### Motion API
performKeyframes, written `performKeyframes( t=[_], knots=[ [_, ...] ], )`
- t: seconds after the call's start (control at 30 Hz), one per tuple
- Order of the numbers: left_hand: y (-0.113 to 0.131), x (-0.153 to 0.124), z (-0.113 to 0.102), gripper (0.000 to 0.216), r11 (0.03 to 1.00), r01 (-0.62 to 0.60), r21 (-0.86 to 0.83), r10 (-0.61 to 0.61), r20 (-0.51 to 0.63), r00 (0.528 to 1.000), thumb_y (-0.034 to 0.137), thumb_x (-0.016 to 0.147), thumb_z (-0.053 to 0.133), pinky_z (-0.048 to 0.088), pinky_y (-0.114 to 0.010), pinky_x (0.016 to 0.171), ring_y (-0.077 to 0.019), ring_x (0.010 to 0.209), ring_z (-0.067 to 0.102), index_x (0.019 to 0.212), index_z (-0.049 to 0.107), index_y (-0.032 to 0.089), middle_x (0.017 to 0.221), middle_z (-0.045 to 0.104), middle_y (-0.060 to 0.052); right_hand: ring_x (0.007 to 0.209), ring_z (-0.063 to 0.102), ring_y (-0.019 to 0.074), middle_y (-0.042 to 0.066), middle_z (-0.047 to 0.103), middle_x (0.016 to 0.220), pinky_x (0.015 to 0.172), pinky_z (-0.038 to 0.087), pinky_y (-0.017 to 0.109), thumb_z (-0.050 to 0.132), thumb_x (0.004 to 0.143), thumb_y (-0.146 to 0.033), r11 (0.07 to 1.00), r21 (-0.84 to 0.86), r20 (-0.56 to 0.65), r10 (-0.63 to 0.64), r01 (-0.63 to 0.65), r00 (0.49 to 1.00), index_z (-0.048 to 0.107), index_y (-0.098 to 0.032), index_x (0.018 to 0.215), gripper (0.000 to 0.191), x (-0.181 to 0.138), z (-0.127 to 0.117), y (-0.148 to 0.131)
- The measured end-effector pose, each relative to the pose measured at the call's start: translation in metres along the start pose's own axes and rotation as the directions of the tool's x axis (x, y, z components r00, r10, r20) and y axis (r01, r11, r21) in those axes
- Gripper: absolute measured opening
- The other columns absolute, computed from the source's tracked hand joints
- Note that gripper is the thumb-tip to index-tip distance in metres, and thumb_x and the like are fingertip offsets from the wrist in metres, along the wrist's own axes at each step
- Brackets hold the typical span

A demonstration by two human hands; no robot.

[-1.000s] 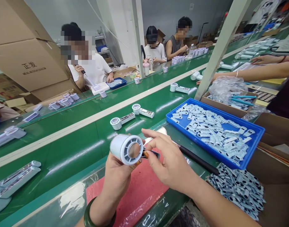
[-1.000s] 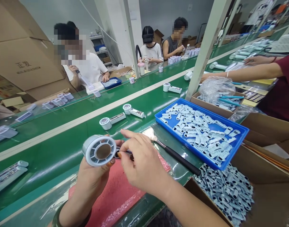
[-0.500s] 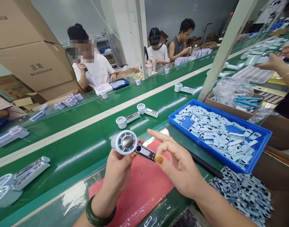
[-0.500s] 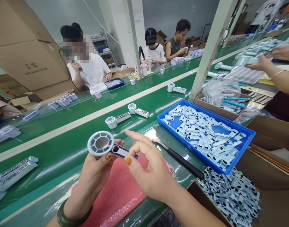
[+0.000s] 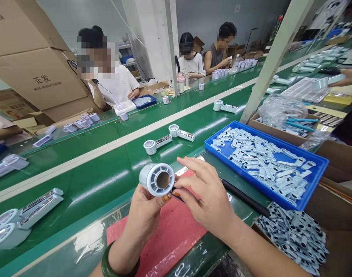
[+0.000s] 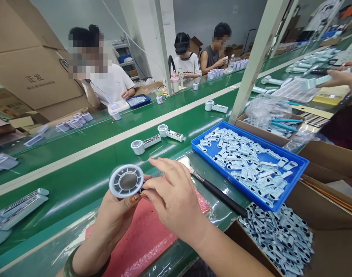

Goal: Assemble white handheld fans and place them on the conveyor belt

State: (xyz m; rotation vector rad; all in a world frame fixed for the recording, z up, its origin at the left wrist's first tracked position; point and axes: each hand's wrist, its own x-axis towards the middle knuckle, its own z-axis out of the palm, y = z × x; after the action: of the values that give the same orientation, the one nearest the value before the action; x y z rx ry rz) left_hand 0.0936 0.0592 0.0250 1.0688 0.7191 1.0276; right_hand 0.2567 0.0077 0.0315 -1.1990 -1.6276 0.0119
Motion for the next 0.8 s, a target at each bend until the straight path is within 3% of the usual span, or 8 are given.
performKeyframes(
  t=[0.17,0.27,0.4,0.5,0.7,0.8],
  knots=[
    [-0.001,-0.001,-0.001,0.047,1.000,-0.011,0.026,0.012,-0.028,1.000,0.022,0.061,0.089,0.055,-0.024,0.080,-0.0154,0.089,0.065,0.102,0.065,0.020,0.099,0.070,-0.004,0.130,0.046,0.0239,0.007,0.057,0.135,0.110,0.035,0.047,0.053,0.092,-0.009,1.000,0.028,0.049,-0.005,0.004,0.999,0.060,-0.019,0.091,0.012,0.003,-0.001,-0.006],
    [-0.002,-0.001,-0.003,0.049,0.999,0.006,0.034,-0.005,-0.042,0.999,0.023,0.059,0.090,0.054,-0.023,0.077,-0.0142,0.085,0.063,0.101,0.064,0.019,0.096,0.069,-0.003,0.132,0.044,0.0231,0.007,0.054,0.138,0.110,0.035,0.046,0.053,0.091,-0.010,0.983,0.162,0.119,0.069,-0.088,0.990,0.057,-0.020,0.092,0.011,0.003,-0.003,-0.005],
    [-0.004,0.000,-0.004,0.049,0.999,0.017,0.033,-0.016,-0.043,0.999,0.021,0.059,0.090,0.054,-0.025,0.079,-0.0165,0.088,0.064,0.101,0.064,0.020,0.097,0.069,-0.003,0.131,0.047,0.0215,0.002,0.052,0.141,0.108,0.041,0.044,0.056,0.095,-0.018,0.854,0.403,0.253,0.241,-0.329,0.937,0.058,-0.023,0.091,0.006,0.001,-0.007,-0.001],
    [-0.003,0.001,-0.004,0.048,0.999,0.049,0.024,-0.049,-0.016,0.999,0.023,0.062,0.088,0.055,-0.034,0.087,-0.0228,0.096,0.066,0.103,0.064,0.020,0.102,0.071,-0.006,0.127,0.052,0.0227,0.002,0.053,0.141,0.106,0.043,0.044,0.057,0.098,-0.028,0.758,0.520,0.251,0.306,-0.395,0.918,0.059,-0.023,0.087,0.012,0.002,-0.008,0.001],
    [-0.001,0.003,-0.006,0.040,0.987,0.148,-0.067,-0.144,0.058,0.988,0.032,0.070,0.084,0.054,-0.041,0.094,-0.0297,0.106,0.066,0.103,0.067,0.017,0.108,0.071,-0.011,0.129,0.050,0.0225,0.001,0.056,0.137,0.108,0.039,0.045,0.056,0.097,-0.025,0.850,0.374,0.167,0.333,-0.372,0.928,0.066,-0.028,0.100,0.011,-0.002,-0.006,0.007],
    [-0.003,0.003,-0.010,0.042,0.967,0.213,-0.143,-0.202,0.084,0.976,0.033,0.074,0.081,0.057,-0.037,0.088,-0.0286,0.105,0.068,0.111,0.065,0.020,0.112,0.071,-0.011,0.123,0.053,0.0236,0.001,0.060,0.131,0.105,0.041,0.046,0.060,0.095,-0.030,0.846,0.356,0.132,0.376,-0.397,0.917,0.063,-0.025,0.086,0.010,-0.007,-0.006,0.015]
  ],
)
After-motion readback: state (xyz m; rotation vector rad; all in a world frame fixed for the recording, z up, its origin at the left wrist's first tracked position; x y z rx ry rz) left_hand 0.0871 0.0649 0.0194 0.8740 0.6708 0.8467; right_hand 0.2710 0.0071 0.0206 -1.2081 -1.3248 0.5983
